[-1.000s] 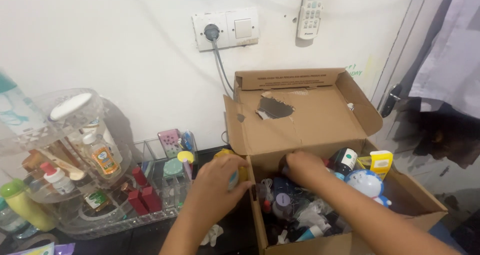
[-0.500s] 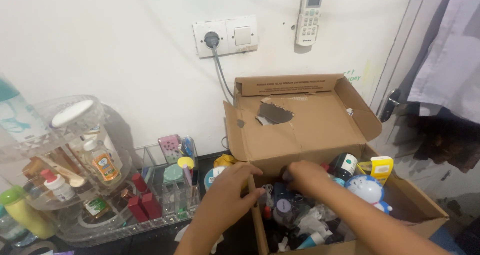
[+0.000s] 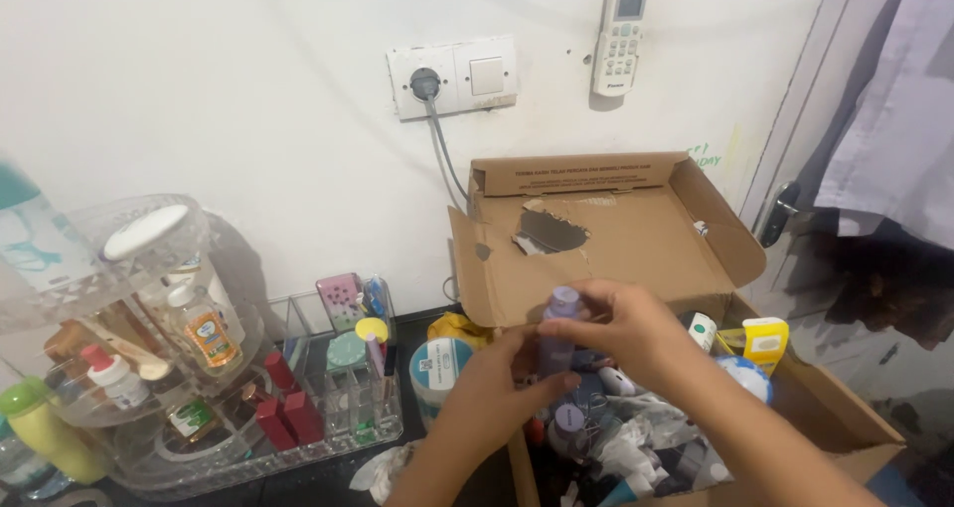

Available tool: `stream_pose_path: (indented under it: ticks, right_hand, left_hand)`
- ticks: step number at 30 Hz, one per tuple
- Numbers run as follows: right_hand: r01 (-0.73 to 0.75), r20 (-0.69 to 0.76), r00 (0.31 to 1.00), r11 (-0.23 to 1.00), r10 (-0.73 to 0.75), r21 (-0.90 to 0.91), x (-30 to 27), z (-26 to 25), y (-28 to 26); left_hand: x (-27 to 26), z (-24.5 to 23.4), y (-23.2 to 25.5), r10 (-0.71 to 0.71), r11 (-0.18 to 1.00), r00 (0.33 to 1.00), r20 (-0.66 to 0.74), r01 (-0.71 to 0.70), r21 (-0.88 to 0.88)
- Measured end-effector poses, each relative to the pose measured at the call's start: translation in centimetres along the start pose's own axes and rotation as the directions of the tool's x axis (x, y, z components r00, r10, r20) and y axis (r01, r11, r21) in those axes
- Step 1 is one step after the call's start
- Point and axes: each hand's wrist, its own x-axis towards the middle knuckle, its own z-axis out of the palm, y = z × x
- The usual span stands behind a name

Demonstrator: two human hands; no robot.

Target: Organizing various cosmetic and personal care items from a cardboard box into plastic organizers on a desk.

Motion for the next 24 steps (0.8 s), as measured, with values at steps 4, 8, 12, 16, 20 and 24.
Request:
stream_pose_path:
  ticks: [4, 8, 12, 16, 20, 24]
  right_hand:
    - [0.029, 0.062, 0.998, 0.996, -0.035, 0.087, 0.7, 0.3, 0.6]
    - [-0.06, 0.164, 0.986, 0.972, 0.022, 0.229, 2.5, -0.6, 2.7]
    - [0.105, 0.338, 0.938, 0.991, -0.072, -0.079, 7.0, -1.0, 10.7]
    - [0.268, 0.46, 0.888, 0.836, -0.021, -0.479, 8.2, 1.3, 13.0]
    - [0.26, 0.444, 0.887, 0.658, 0.127, -0.707, 8.2, 2.8, 12.8]
    - [0.253, 0.482, 0.853, 0.651, 0.198, -0.716, 9.0, 3.0, 14.8]
  left_hand:
    - [-0.1, 0.1, -0.1, -0.118, 0.988, 0.991, -0.067, 0.124, 0.094]
    - [0.3, 0.3, -4.6, 0.12, 0.922, 0.993, -0.004, -0.113, -0.37]
    - [-1.6, -0.6, -2.8, -0.046, 0.96, 0.997, -0.055, 0.029, -0.28]
    - [-2.2, -0.8, -2.3, -0.087, 0.971, 0.994, -0.064, 0.07, -0.23]
    - [-2.5, -0.6, -2.6, -0.114, 0.977, 0.99, -0.081, 0.097, -0.19]
    - [-2.4, -0.2, -4.0, -0.044, 0.93, 0.998, -0.05, 0.023, -0.368]
